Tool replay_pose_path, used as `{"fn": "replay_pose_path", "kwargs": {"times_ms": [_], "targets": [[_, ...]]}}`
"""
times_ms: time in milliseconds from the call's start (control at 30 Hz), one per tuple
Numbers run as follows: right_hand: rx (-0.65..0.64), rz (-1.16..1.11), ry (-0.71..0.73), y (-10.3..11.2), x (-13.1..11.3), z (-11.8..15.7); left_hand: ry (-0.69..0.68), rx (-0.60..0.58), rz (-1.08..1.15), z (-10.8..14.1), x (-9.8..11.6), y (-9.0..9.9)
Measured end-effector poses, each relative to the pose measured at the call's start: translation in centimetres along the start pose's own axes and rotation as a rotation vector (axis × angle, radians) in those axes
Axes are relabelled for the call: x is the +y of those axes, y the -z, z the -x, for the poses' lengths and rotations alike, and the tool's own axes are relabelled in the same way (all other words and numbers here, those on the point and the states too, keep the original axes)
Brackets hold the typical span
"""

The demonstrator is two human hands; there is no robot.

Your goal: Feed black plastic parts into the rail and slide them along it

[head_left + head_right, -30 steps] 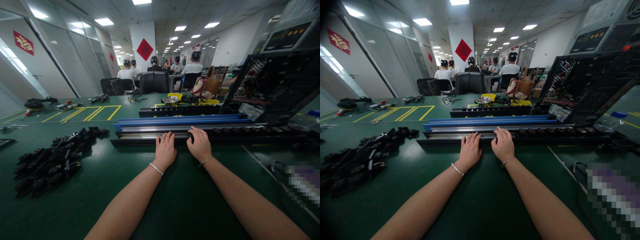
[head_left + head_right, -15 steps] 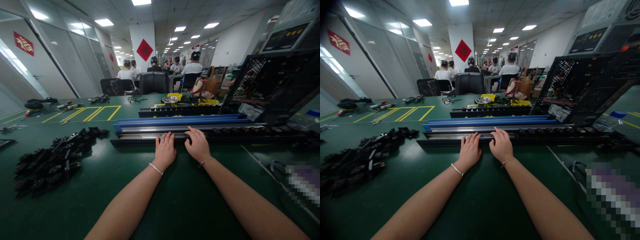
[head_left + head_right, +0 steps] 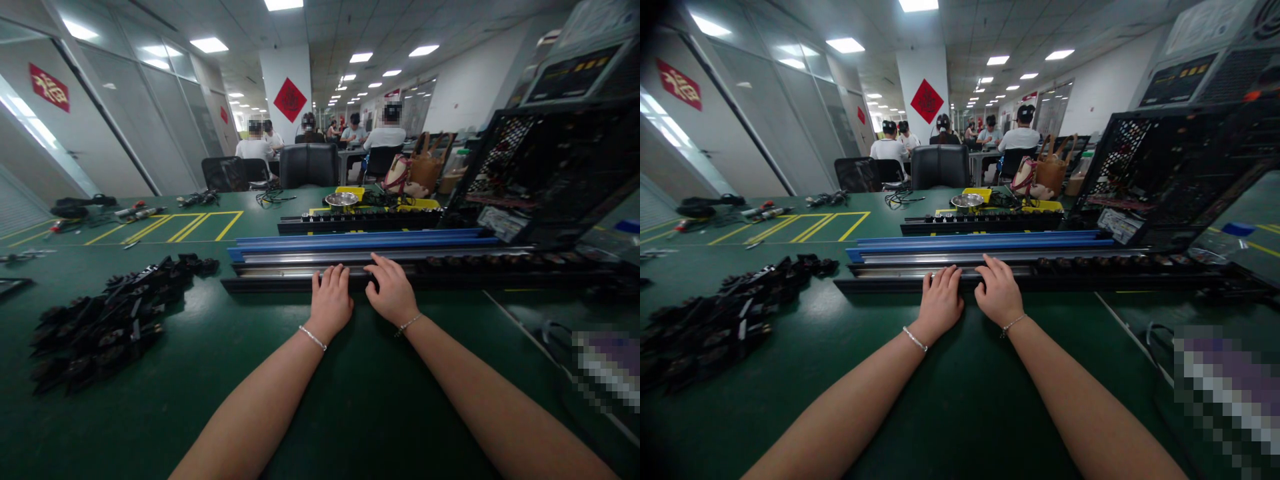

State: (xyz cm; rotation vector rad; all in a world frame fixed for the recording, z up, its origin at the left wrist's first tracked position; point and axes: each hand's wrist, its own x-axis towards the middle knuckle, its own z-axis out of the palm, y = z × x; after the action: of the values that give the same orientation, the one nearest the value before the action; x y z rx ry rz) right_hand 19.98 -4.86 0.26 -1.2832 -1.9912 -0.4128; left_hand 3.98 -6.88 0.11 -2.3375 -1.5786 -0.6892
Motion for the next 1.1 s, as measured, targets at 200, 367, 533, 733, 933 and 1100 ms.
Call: {"fn": "replay_pose_path", "kwargs": {"times_ms": [200, 367, 533, 733, 933, 1100], "targets": [[-0.021, -0.033, 0.004, 0.18, -0.09, -0.04, -0.015, 0.000, 0.000, 0.04, -0.18, -0.10], [0.042, -0.006, -0.122, 0.22, 0.10, -0.05, -0.016, 0.000, -0.001, 0.04, -0.27, -0.02], [0.100, 0.076, -0.282, 0.03, 0.19, 0.09, -0.019, -0.002, -0.001, 0.01, -0.25, 0.06], [0.070, 0.054, -0.246, -0.05, 0.47, 0.22, -0.014, 0.009, 0.012, 0.02, -0.24, -0.01], [0.070, 0.022, -0.202, -0.19, 0.76, 0.28, -0.012, 0.014, 0.019, 0.04, -0.20, 0.02], [0.032, -0.029, -0.128, -0.37, 0.54, 0.36, -0.015, 0.003, 0.017, 0.02, -0.18, 0.09]]}}
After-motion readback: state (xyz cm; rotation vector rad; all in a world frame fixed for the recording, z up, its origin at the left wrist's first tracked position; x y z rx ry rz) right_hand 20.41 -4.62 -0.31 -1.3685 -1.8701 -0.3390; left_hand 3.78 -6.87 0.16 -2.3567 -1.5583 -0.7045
